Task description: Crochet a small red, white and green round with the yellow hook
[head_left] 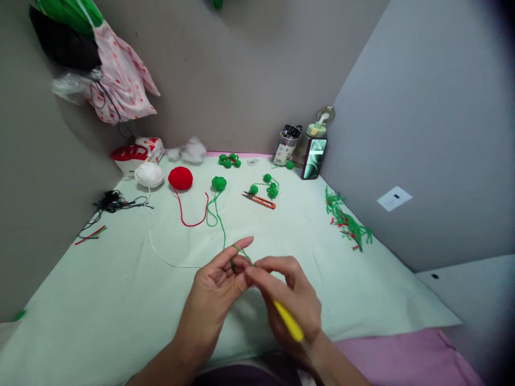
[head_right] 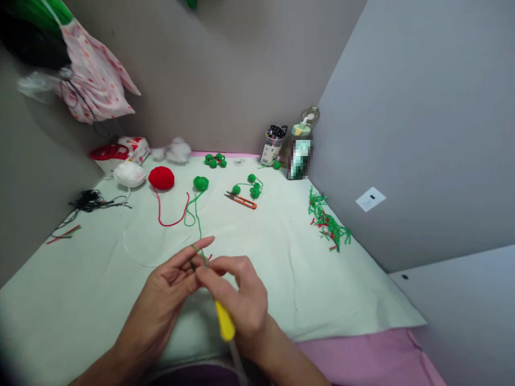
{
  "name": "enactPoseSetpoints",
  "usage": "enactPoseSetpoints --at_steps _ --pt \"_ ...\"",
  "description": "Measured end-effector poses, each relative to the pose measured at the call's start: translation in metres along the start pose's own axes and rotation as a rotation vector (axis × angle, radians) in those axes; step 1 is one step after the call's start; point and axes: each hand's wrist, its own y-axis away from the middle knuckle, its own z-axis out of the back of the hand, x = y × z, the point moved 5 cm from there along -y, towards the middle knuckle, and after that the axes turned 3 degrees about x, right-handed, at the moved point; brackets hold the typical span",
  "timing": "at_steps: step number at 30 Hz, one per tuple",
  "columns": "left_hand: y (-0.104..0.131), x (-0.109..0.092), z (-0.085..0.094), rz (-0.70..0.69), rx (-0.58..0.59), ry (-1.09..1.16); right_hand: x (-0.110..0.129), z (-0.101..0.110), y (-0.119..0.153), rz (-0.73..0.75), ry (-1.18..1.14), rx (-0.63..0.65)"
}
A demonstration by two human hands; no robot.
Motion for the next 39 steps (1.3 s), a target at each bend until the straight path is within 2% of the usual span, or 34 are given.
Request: enactPoseSetpoints --at_steps 2,5,8,11,15,19,24,28,32,35,39 --pt "-0.001 0.003 -0.004 0.076 0.036 0.077 0.000 0.000 0.001 0.053 0.048 0.010" --pt "-0.002 0.002 -0.003 0.179 0.068 0.118 -0.011 0.007 -0.004 -0.111 -0.186 -0.050" --pt "-0.003 -0.002 0.004 0.182 0.044 0.090 -0.023 0.012 -0.008 -0.279 -0.469 -0.141" --pt "-0.002 -0.003 0.006 0.144 0.049 0.035 -0.029 0.007 -0.008 -0.380 -0.658 -0.131" --pt "-0.001 -0.002 0.002 0.067 0.071 -0.052 -0.024 -0.001 -0.008 -0.361 -0.586 -0.079" --pt "0.000 -0.001 -0.001 0.069 0.081 -0.060 -0.023 -0.004 -0.006 -0.370 -0.551 -0.080" --pt "0.000 -0.001 -0.002 0.154 0.111 0.054 -0.031 -0.005 -0.002 -0.471 -0.772 -0.122" --pt "0.000 0.002 -0.001 0.255 0.151 0.129 -0.040 0.000 -0.004 -0.619 -0.918 -0.195" --pt "0.000 0.003 -0.002 0.251 0.194 0.141 -0.045 -0.002 -0.005 -0.753 -1.031 -0.145" --pt "-0.002 0.005 -0.002 0.164 0.152 0.023 -0.040 -0.003 -0.005 -0.653 -0.956 -0.111" --pt "-0.003 0.004 -0.002 0.036 0.081 -0.104 -0.029 0.000 -0.005 -0.414 -0.611 -0.120"
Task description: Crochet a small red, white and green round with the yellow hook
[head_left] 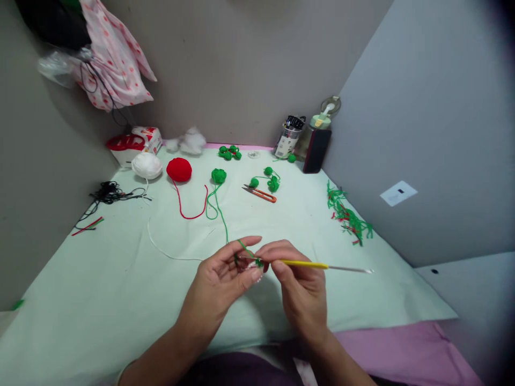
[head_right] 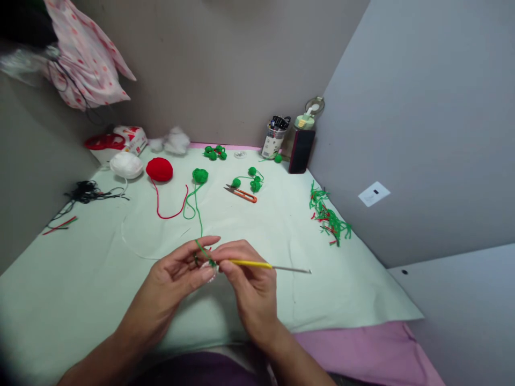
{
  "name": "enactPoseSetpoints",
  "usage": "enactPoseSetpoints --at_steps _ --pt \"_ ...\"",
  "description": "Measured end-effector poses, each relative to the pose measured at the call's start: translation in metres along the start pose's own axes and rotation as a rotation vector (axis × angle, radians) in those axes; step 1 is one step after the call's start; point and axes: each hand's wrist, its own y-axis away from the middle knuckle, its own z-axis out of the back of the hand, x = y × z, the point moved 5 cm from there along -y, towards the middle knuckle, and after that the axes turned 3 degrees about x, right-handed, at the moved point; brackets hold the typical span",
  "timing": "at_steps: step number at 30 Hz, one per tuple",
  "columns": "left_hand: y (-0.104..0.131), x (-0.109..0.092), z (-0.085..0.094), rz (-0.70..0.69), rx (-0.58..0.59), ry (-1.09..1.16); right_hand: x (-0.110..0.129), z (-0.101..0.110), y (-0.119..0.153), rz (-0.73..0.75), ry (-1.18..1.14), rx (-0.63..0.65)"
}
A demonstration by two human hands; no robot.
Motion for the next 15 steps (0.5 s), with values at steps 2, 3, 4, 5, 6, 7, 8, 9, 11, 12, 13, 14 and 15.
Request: enactPoseSetpoints --at_steps 2,3,4,5,6,7,8,9,11,12,13,14,15 --pt "0.001 -0.002 0.000 -0.014 -0.030 0.004 0.000 0.000 0.001 0.025 0.038 -0.020" --pt "0.002 -0.003 0.001 -0.013 -0.039 0.009 -0.002 0.001 0.001 0.010 0.010 -0.026" --pt "0.002 -0.004 0.001 -0.011 -0.044 0.013 -0.003 0.002 0.000 -0.015 -0.034 -0.029" --pt "0.003 -0.005 0.000 -0.011 -0.044 0.014 -0.005 0.002 -0.001 -0.049 -0.086 -0.031" --pt "0.003 -0.006 0.000 -0.013 -0.038 0.012 -0.007 0.002 -0.003 -0.084 -0.140 -0.033" --pt "0.004 -0.007 0.000 -0.017 -0.030 0.009 -0.008 0.002 -0.004 -0.119 -0.188 -0.035" --pt "0.004 -0.007 0.000 -0.021 -0.019 0.004 -0.009 0.002 -0.006 -0.150 -0.227 -0.036" --pt "0.004 -0.008 0.000 -0.025 -0.010 -0.001 -0.009 0.001 -0.007 -0.178 -0.256 -0.034" --pt "0.004 -0.008 0.000 -0.028 -0.007 -0.007 -0.009 0.000 -0.009 -0.208 -0.289 -0.018" --pt "0.004 -0.008 0.001 -0.025 -0.009 -0.009 -0.008 0.000 -0.009 -0.208 -0.296 -0.007" --pt "0.004 -0.008 0.001 -0.023 -0.011 -0.010 -0.007 0.000 -0.009 -0.199 -0.295 0.002" --pt "0.005 -0.008 0.001 -0.020 -0.013 -0.013 -0.006 0.000 -0.008 -0.179 -0.286 0.011" --pt "0.005 -0.008 0.002 -0.020 -0.014 -0.020 -0.005 0.001 -0.007 -0.157 -0.265 0.017"
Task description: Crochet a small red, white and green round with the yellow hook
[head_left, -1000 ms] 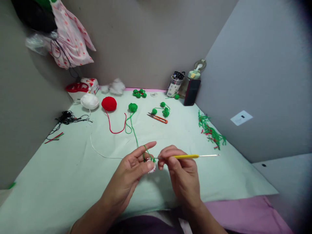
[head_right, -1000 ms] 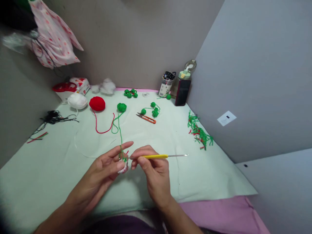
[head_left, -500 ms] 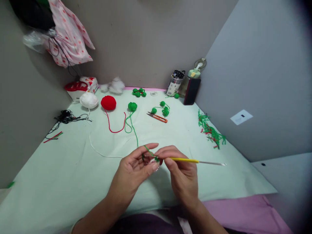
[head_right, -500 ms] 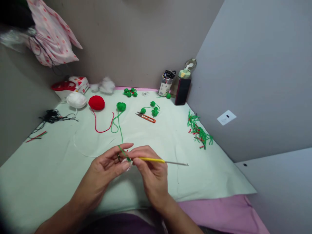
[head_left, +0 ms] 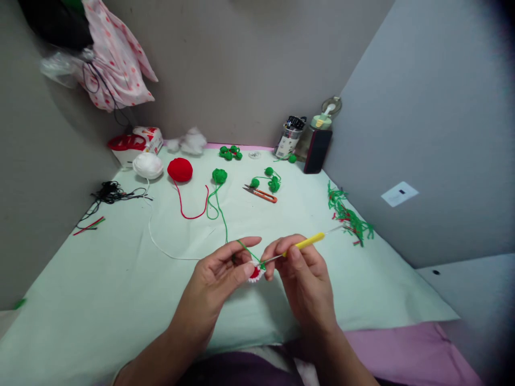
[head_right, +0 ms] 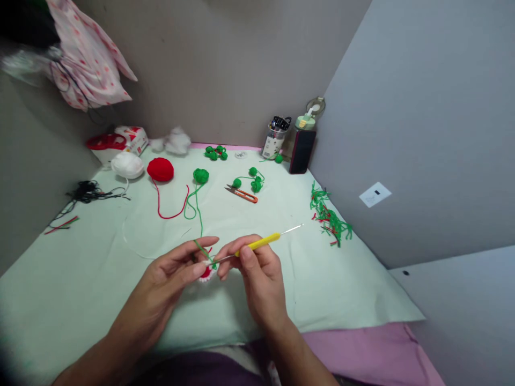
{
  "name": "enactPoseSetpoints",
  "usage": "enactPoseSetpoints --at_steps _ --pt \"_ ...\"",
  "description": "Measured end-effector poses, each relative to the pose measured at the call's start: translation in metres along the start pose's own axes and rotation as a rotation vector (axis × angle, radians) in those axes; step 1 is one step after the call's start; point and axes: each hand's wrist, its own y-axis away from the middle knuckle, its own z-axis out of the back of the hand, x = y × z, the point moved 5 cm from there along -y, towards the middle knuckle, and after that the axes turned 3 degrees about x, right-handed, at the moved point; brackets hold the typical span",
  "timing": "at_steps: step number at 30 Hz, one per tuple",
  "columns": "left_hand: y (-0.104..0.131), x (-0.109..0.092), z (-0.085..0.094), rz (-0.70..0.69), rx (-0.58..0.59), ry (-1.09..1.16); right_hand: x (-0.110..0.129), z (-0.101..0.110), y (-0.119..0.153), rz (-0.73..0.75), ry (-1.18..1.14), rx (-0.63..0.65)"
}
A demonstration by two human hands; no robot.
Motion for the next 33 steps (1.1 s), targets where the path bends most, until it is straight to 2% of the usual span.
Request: enactPoseSetpoints --at_steps 6,11,15,19,22,27,33 --pt "0.002 -0.004 0.002 -0.046 -0.032 -0.078 0.015 -0.001 0.013 0.228 0.302 0.019" --pt "0.004 -0.009 0.002 -0.122 -0.117 -0.237 0.026 -0.007 0.022 0.424 0.571 0.116" --pt "0.006 -0.011 0.000 -0.208 -0.162 -0.311 0.024 -0.007 0.029 0.531 0.763 0.179" --pt "0.006 -0.006 -0.001 -0.181 -0.149 -0.248 0.020 -0.009 0.037 0.647 0.957 0.148" --pt "0.005 -0.004 -0.002 -0.115 -0.093 -0.187 0.020 -0.006 0.032 0.574 0.771 0.080" --pt "0.000 -0.003 -0.005 -0.052 0.051 -0.146 0.015 0.001 0.012 0.375 0.355 0.073" --pt "0.001 -0.003 -0.017 0.023 0.249 -0.091 0.010 0.010 0.004 0.263 0.239 0.025"
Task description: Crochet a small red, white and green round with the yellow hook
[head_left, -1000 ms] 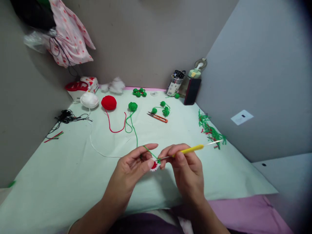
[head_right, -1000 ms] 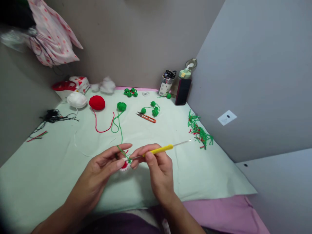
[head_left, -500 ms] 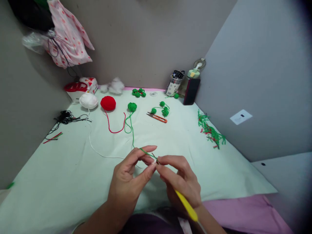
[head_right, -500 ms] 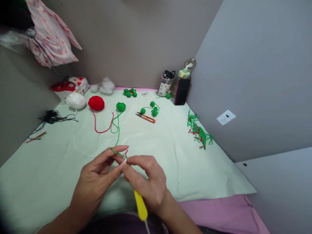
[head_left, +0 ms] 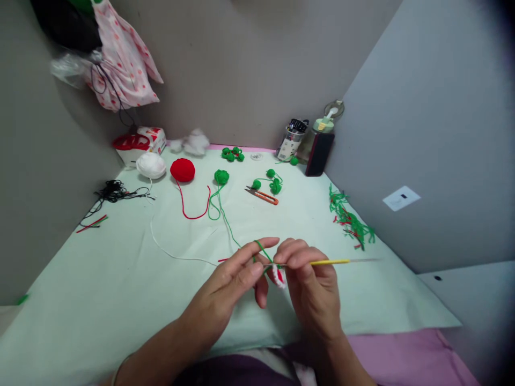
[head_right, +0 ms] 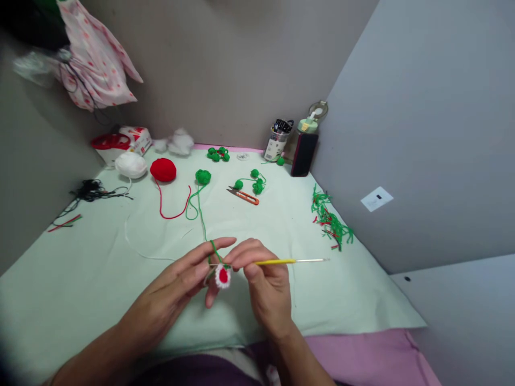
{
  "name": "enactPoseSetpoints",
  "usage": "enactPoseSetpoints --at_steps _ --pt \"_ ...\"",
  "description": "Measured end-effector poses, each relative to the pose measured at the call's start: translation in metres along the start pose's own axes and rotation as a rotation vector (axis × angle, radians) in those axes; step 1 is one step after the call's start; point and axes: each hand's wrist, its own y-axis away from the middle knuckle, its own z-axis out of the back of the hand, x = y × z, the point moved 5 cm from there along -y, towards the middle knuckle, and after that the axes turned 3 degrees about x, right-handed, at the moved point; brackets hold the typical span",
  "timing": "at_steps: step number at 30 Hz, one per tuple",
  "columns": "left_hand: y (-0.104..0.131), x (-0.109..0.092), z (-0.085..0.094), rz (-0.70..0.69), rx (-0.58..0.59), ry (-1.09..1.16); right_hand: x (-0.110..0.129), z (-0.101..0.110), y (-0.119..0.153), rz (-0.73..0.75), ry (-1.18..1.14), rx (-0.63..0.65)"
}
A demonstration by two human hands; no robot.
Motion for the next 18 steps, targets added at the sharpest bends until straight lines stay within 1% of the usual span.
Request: enactPoseSetpoints --at_steps 3,5,6,10,13,15,18 --pt "0.000 -0.003 -0.005 -0.016 0.071 0.015 0.001 0.000 -0.002 -0.056 -0.040 -0.027" --pt "-0.001 -0.004 -0.005 -0.036 0.071 0.008 0.002 -0.002 -0.004 -0.062 -0.061 -0.024" --pt "-0.001 -0.005 -0.004 -0.049 0.053 -0.006 0.003 -0.003 -0.005 -0.059 -0.073 -0.016" --pt "-0.001 -0.008 0.001 -0.100 -0.048 -0.137 0.005 -0.004 -0.005 -0.044 -0.138 0.041" --pt "0.001 -0.015 0.006 -0.174 -0.161 -0.276 0.006 -0.003 -0.003 -0.040 -0.129 0.112" --pt "0.004 -0.021 0.008 -0.264 -0.243 -0.373 0.010 -0.002 -0.001 -0.021 -0.057 0.155" --pt "0.010 -0.030 0.011 -0.391 -0.359 -0.463 0.021 -0.003 0.003 0.041 0.142 0.200"
